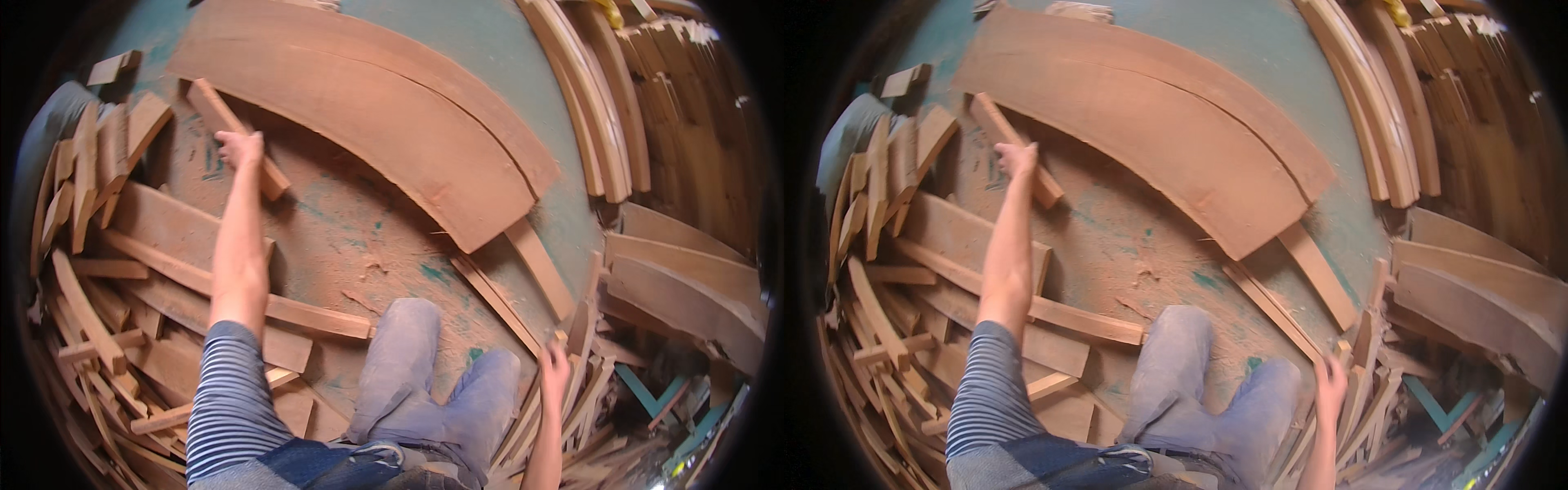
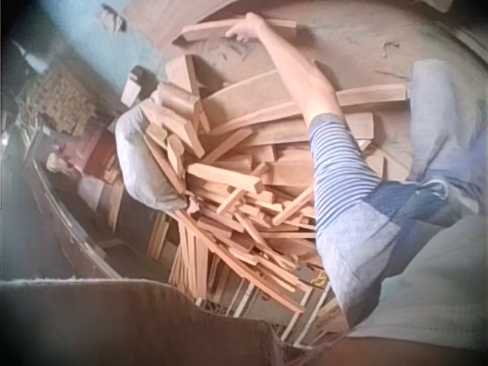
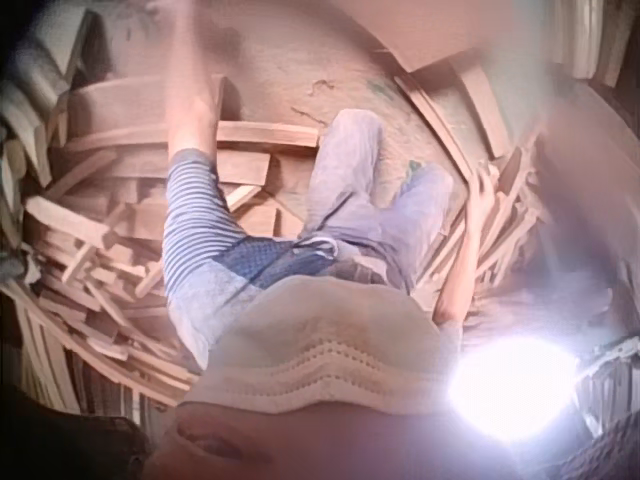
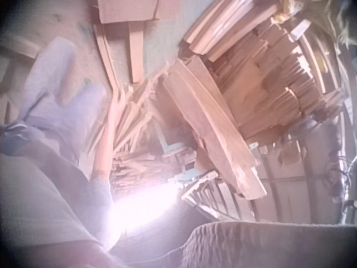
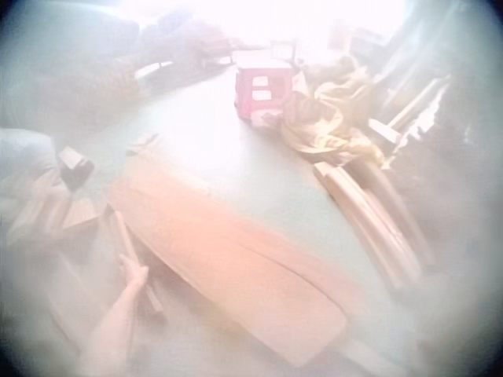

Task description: The person sorts through a large pile of wooden planks on the floor, picking up individual pieces, turning them over, and setting them aside.

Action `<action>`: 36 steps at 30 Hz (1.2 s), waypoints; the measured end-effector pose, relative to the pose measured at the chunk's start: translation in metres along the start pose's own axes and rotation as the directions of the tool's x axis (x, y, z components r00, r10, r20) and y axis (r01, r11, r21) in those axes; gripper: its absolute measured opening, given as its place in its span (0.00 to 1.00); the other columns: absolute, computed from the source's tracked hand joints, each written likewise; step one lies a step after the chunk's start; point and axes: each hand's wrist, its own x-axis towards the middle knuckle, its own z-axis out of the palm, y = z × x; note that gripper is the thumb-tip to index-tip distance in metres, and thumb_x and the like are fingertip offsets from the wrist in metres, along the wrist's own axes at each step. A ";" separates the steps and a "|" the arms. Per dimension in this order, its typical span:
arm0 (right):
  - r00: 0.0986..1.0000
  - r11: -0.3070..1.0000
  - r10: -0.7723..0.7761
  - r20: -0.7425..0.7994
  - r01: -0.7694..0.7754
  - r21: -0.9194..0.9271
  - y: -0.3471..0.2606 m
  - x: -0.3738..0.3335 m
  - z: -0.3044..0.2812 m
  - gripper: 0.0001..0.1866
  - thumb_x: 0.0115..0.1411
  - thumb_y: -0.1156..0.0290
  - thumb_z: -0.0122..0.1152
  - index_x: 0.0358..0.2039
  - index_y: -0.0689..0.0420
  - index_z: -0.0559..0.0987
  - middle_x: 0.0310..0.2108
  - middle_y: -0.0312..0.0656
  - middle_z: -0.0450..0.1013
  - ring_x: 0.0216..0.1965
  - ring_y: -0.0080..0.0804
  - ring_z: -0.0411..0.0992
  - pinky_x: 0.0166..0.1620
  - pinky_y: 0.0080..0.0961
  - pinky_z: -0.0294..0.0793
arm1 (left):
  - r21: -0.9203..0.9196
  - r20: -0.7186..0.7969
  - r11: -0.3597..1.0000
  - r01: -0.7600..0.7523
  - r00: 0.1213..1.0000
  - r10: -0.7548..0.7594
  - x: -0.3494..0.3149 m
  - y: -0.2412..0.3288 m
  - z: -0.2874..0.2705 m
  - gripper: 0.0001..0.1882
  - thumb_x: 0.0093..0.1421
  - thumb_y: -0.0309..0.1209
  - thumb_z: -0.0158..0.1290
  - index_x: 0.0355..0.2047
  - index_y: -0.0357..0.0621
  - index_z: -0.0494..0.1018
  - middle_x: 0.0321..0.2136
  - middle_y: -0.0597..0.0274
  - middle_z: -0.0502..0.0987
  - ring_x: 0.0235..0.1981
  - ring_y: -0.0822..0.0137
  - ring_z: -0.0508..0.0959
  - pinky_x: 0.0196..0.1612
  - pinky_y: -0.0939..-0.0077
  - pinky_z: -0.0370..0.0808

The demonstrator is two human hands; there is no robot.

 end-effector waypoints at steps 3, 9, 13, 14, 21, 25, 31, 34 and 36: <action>0.998 0.965 -0.031 0.054 0.016 0.261 -0.100 0.096 0.049 0.29 0.65 0.64 0.63 0.62 0.66 0.70 0.57 0.48 0.73 0.58 0.35 0.71 0.60 0.30 0.69 | 0.006 0.043 1.000 -0.022 0.999 0.021 0.000 -0.004 -0.003 0.46 0.48 0.42 0.70 0.56 0.35 0.53 0.54 0.25 0.68 0.56 0.34 0.72 0.59 0.48 0.72; 0.975 0.676 -0.176 0.138 0.017 0.737 -0.181 0.270 0.095 0.32 0.62 0.56 0.68 0.59 0.63 0.69 0.55 0.44 0.73 0.57 0.36 0.71 0.58 0.35 0.72 | 0.029 0.065 0.999 -0.028 0.998 0.026 -0.005 0.005 -0.004 0.45 0.49 0.43 0.68 0.57 0.35 0.52 0.55 0.25 0.67 0.57 0.34 0.71 0.60 0.48 0.71; 0.928 0.505 -0.196 0.317 -0.181 0.844 -0.200 0.290 0.115 0.29 0.61 0.57 0.70 0.55 0.60 0.72 0.54 0.43 0.74 0.55 0.37 0.72 0.57 0.37 0.73 | 0.017 0.066 0.999 -0.043 0.997 0.041 -0.001 0.007 -0.004 0.46 0.49 0.42 0.67 0.58 0.35 0.51 0.54 0.24 0.67 0.56 0.34 0.71 0.60 0.47 0.70; 0.930 0.514 -0.181 0.318 -0.186 0.837 -0.204 0.284 0.120 0.29 0.61 0.57 0.70 0.55 0.61 0.72 0.54 0.43 0.74 0.55 0.37 0.73 0.57 0.37 0.73 | 0.022 0.047 0.998 -0.054 0.997 0.053 0.001 0.002 -0.003 0.46 0.49 0.41 0.67 0.58 0.35 0.52 0.54 0.24 0.67 0.56 0.34 0.71 0.60 0.48 0.70; 0.970 0.571 -0.123 0.209 -0.103 0.815 -0.221 0.212 0.112 0.30 0.63 0.57 0.67 0.55 0.68 0.73 0.52 0.47 0.75 0.50 0.37 0.76 0.54 0.35 0.75 | -0.015 0.105 1.000 0.008 0.995 -0.006 0.008 -0.011 -0.015 0.46 0.47 0.37 0.68 0.58 0.36 0.51 0.54 0.26 0.69 0.56 0.35 0.72 0.60 0.50 0.71; 0.986 0.608 -0.070 0.149 -0.077 0.790 -0.211 0.157 0.093 0.27 0.62 0.56 0.68 0.50 0.67 0.76 0.47 0.46 0.76 0.45 0.34 0.76 0.49 0.33 0.76 | -0.013 0.183 0.999 -0.035 0.982 0.037 -0.004 -0.004 -0.066 0.44 0.45 0.37 0.69 0.56 0.36 0.55 0.51 0.31 0.74 0.55 0.38 0.75 0.60 0.52 0.72; 0.999 0.802 -0.010 0.053 -0.024 0.597 -0.172 0.157 -0.010 0.29 0.57 0.47 0.70 0.43 0.62 0.78 0.33 0.40 0.77 0.28 0.28 0.74 0.26 0.25 0.68 | -0.092 0.287 0.995 -0.031 0.956 0.056 -0.091 -0.013 -0.107 0.47 0.40 0.35 0.70 0.56 0.35 0.54 0.51 0.30 0.74 0.55 0.38 0.75 0.61 0.55 0.72; 0.998 0.701 -0.069 -0.009 0.055 0.711 -0.163 0.145 -0.074 0.26 0.60 0.50 0.69 0.41 0.65 0.79 0.36 0.42 0.78 0.33 0.30 0.77 0.33 0.29 0.77 | -0.078 0.395 0.996 -0.041 0.916 0.069 -0.157 -0.021 -0.144 0.47 0.39 0.33 0.68 0.56 0.35 0.55 0.48 0.30 0.76 0.53 0.36 0.76 0.59 0.53 0.74; 0.997 0.666 -0.076 -0.022 0.067 0.743 -0.135 0.137 -0.117 0.27 0.63 0.53 0.66 0.47 0.68 0.78 0.41 0.46 0.79 0.39 0.34 0.79 0.43 0.32 0.79 | -0.036 0.464 0.991 -0.125 0.877 0.127 -0.191 -0.034 -0.173 0.45 0.39 0.32 0.67 0.56 0.35 0.55 0.46 0.31 0.76 0.52 0.35 0.76 0.58 0.52 0.75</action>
